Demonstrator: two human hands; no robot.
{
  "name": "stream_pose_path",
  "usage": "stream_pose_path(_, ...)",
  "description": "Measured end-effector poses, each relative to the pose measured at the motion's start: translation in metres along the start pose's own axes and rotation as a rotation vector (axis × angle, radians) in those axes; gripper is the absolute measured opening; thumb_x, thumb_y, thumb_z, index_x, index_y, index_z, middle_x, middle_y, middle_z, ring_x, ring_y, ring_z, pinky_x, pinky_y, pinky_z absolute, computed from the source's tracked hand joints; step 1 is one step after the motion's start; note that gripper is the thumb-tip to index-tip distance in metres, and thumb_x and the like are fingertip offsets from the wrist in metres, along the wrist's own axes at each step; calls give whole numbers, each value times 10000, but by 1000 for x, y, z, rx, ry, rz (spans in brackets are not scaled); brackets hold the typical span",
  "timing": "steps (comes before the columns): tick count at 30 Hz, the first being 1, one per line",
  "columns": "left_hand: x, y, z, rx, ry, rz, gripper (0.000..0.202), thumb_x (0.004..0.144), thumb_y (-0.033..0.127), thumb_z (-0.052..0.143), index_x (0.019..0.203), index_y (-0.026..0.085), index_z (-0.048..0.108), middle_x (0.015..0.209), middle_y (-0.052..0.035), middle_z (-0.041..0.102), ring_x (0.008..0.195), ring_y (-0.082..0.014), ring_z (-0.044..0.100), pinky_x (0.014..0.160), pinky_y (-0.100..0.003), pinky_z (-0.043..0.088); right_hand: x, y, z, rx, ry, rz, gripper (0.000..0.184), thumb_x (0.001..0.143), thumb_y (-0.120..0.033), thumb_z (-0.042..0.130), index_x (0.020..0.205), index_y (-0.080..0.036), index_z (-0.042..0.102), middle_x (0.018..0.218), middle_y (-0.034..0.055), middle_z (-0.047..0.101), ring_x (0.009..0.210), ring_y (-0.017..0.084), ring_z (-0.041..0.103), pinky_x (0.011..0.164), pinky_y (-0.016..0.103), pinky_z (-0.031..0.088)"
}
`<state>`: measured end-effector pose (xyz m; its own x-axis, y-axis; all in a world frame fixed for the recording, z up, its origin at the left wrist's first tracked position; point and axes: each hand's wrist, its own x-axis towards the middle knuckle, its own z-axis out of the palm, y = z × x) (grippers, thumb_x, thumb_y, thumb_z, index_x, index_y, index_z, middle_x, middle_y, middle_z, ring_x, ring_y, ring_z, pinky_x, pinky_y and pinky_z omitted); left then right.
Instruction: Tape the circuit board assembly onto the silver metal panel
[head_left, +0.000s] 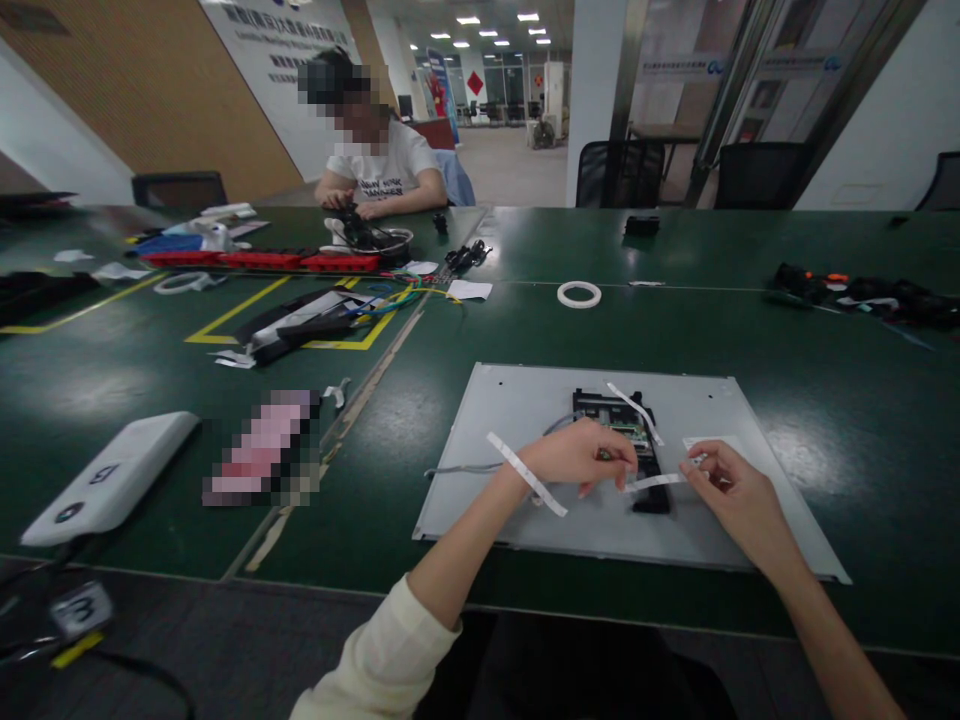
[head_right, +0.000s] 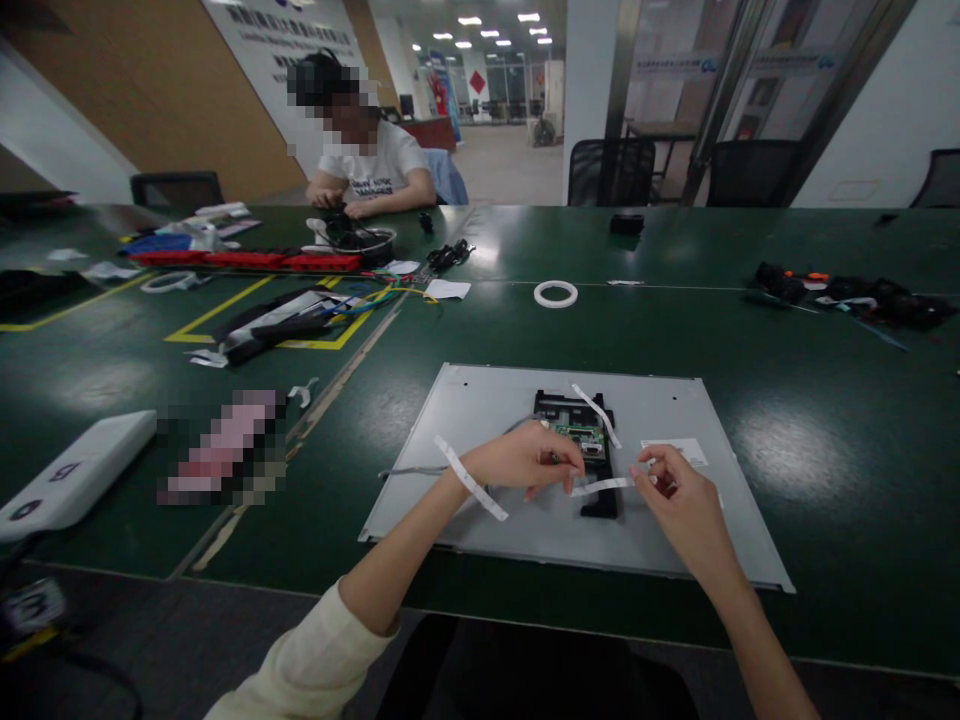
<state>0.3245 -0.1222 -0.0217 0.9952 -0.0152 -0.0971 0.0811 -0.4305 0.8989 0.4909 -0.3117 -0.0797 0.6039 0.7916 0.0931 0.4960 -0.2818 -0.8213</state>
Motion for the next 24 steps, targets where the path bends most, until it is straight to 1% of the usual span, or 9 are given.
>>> stream_pose_path(4, 3, 2, 2, 151, -43, 57, 168, 869, 132, 490, 935, 152, 643, 808, 4, 685, 418, -21, 509, 494, -163, 404, -4, -2, 3, -175, 65, -36, 331, 839, -518, 546, 972, -215, 570, 676, -40, 514, 592, 121, 497, 573, 233, 366)
stream_pose_path(5, 4, 2, 2, 204, -42, 86, 173, 864, 126, 499, 941, 154, 651, 829, -6, 690, 481, -40, 551, 539, -173, 423, -4, -2, 3, -201, 72, -40, 327, 840, -519, 545, 971, -221, 573, 672, -42, 516, 590, 121, 500, 575, 236, 366)
stream_pose_path(7, 7, 4, 2, 300, -35, 157, 187, 849, 113, 521, 962, 162, 662, 900, -30, 694, 687, -98, 626, 671, -206, 455, -5, -1, 4, -240, 77, -47, 317, 842, -519, 541, 965, -229, 577, 664, -46, 515, 577, 120, 497, 569, 239, 359)
stream_pose_path(9, 8, 5, 3, 371, -41, 211, 213, 839, 101, 531, 987, 173, 665, 964, -45, 685, 869, -135, 624, 792, -232, 449, -6, -1, 5, -265, 75, -59, 306, 849, -515, 533, 962, -234, 579, 655, -49, 511, 565, 117, 491, 562, 238, 351)
stream_pose_path(10, 9, 5, 3, 396, -50, 220, 224, 839, 98, 529, 998, 178, 665, 981, -47, 679, 908, -140, 615, 822, -236, 442, -6, -1, 5, -280, 73, -64, 301, 853, -512, 528, 963, -237, 580, 649, -50, 506, 562, 117, 488, 558, 237, 346)
stream_pose_path(14, 9, 6, 3, 450, -59, 228, 233, 841, 99, 520, 1000, 176, 673, 978, -53, 672, 903, -141, 611, 826, -234, 442, -8, -3, 7, -373, 71, -91, 289, 857, -498, 521, 960, -234, 577, 659, -43, 506, 591, 128, 499, 569, 241, 338)
stream_pose_path(18, 9, 5, 5, 462, -42, 246, 229, 832, 94, 522, 978, 158, 685, 965, -64, 679, 888, -144, 618, 816, -232, 446, -10, -4, 11, -514, 78, -133, 278, 866, -476, 511, 980, -228, 562, 732, -28, 541, 664, 154, 526, 601, 258, 336)
stream_pose_path(21, 9, 3, 6, 472, -41, 217, 228, 826, 91, 521, 953, 160, 697, 940, -54, 698, 852, -139, 630, 785, -218, 445, -11, -6, 14, -621, 79, -108, 270, 873, -460, 522, 1026, -239, 545, 775, -26, 561, 702, 169, 547, 603, 267, 330)
stream_pose_path(24, 9, 3, 7, 466, -43, 143, 246, 825, 90, 513, 957, 178, 701, 918, -30, 719, 792, -128, 642, 724, -206, 443, -13, -9, 14, -707, 70, -50, 291, 873, -460, 539, 1076, -251, 524, 763, -29, 565, 713, 181, 559, 586, 270, 318)
